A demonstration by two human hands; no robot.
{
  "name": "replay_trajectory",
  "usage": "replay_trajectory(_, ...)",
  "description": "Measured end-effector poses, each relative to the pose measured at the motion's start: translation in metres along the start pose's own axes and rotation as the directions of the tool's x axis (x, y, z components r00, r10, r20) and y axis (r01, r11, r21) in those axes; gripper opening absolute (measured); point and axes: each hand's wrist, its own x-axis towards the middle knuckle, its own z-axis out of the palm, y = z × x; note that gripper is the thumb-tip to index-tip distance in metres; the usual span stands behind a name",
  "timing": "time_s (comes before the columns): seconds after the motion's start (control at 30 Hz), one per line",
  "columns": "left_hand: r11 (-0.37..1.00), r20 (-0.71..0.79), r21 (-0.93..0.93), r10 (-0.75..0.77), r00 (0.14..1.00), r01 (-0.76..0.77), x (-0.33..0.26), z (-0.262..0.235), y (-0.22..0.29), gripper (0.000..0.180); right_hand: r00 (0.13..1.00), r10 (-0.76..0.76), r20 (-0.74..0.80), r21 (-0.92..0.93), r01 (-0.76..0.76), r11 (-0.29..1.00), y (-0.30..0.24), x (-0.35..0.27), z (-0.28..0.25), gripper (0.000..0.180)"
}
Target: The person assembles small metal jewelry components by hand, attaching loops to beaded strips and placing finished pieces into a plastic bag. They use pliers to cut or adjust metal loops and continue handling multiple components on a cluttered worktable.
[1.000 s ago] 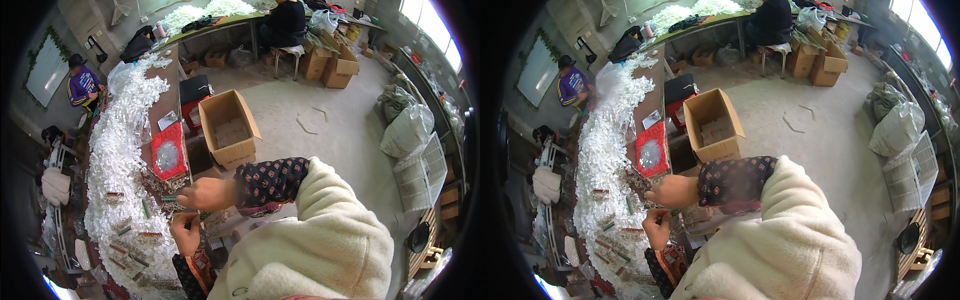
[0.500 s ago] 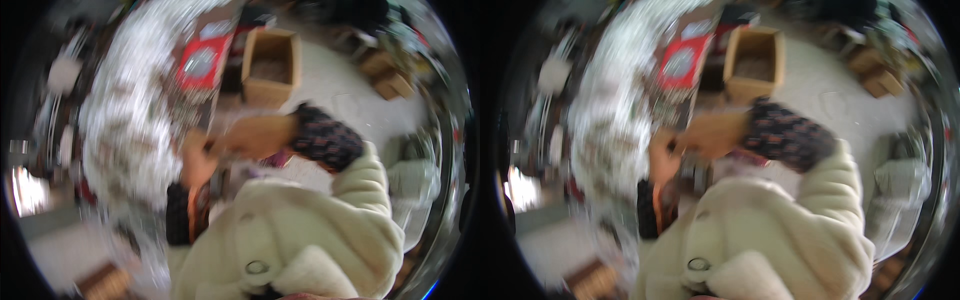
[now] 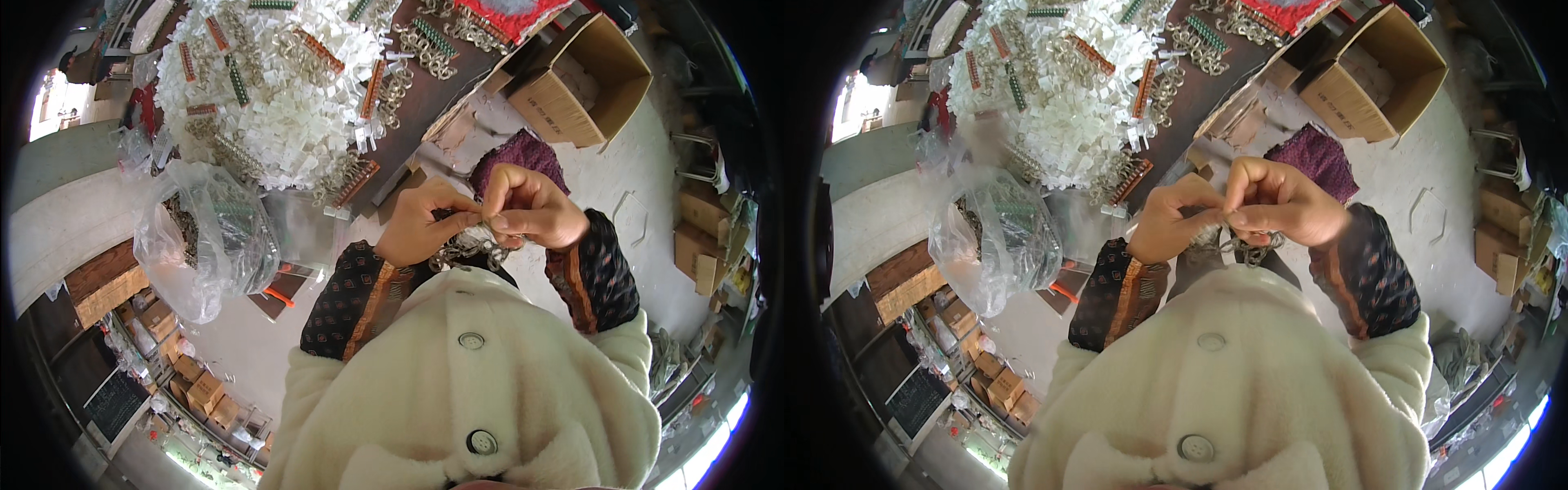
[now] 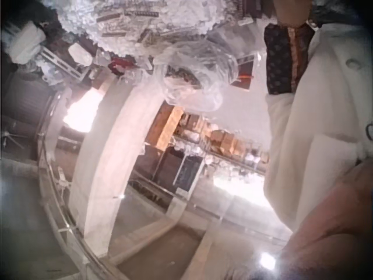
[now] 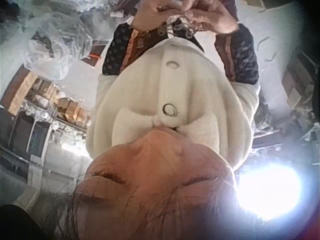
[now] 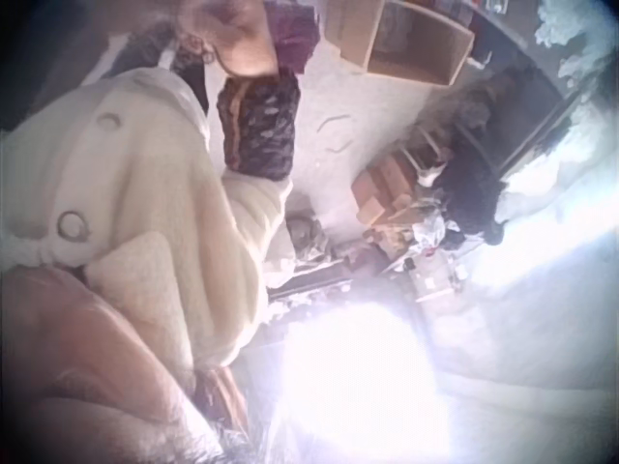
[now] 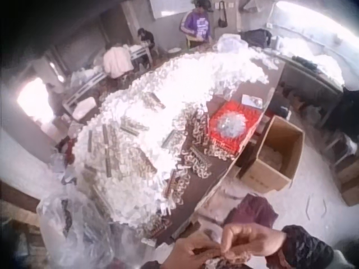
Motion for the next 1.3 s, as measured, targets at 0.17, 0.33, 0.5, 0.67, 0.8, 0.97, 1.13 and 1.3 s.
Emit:
replay_trajectory(0.17,0.983,0.043,0.164,0.071,0.997,-0.077,-0.018,-0.002,-0.008,0.014,0.875,0.435,0.215,-0.264,-0.376,0.888,0.008,0.005,-0.006,0.008)
replay_trajectory(0.33,0.962,0.017,0.272,0.012,1.0,-0.016,-0.045,0.007,-0.004,0.01,0.936,0.332,0.121,-0.778,-0.118,0.618,0.016,-0.006,0.02,0.01)
replay_trajectory(0.5,0.933,-0.049,0.358,0.039,0.998,-0.019,-0.093,0.006,0.004,0.011,0.96,-0.04,0.276,-0.934,0.259,-0.245,0.037,-0.032,0.08,0.017)
replay_trajectory(0.67,0.964,-0.133,0.255,0.111,0.985,-0.074,-0.142,0.009,0.017,0.014,0.77,-0.366,0.523,-0.806,0.307,-0.506,0.074,-0.036,0.123,0.017)
replay_trajectory(0.8,0.995,-0.22,0.059,0.091,0.971,-0.08,-0.175,0.015,0.017,0.015,0.733,-0.649,0.206,-0.901,0.401,0.166,0.108,-0.037,0.141,0.013)
replay_trajectory(0.97,0.994,-0.102,-0.024,0.103,0.989,-0.106,-0.208,0.004,0.024,0.015,0.974,0.159,0.163,-0.287,-0.108,0.952,0.102,-0.054,0.152,0.005)
replay_trajectory(1.13,0.904,0.037,0.335,0.271,0.962,-0.268,-0.223,-0.008,0.04,0.012,0.918,0.291,0.269,-0.849,0.083,0.522,0.09,-0.056,0.176,0.006)
replay_trajectory(1.3,0.902,-0.038,0.377,0.24,0.97,-0.208,-0.231,-0.01,0.049,0.011,0.893,-0.09,0.442,-0.755,0.316,-0.574,0.106,-0.065,0.216,0.015)
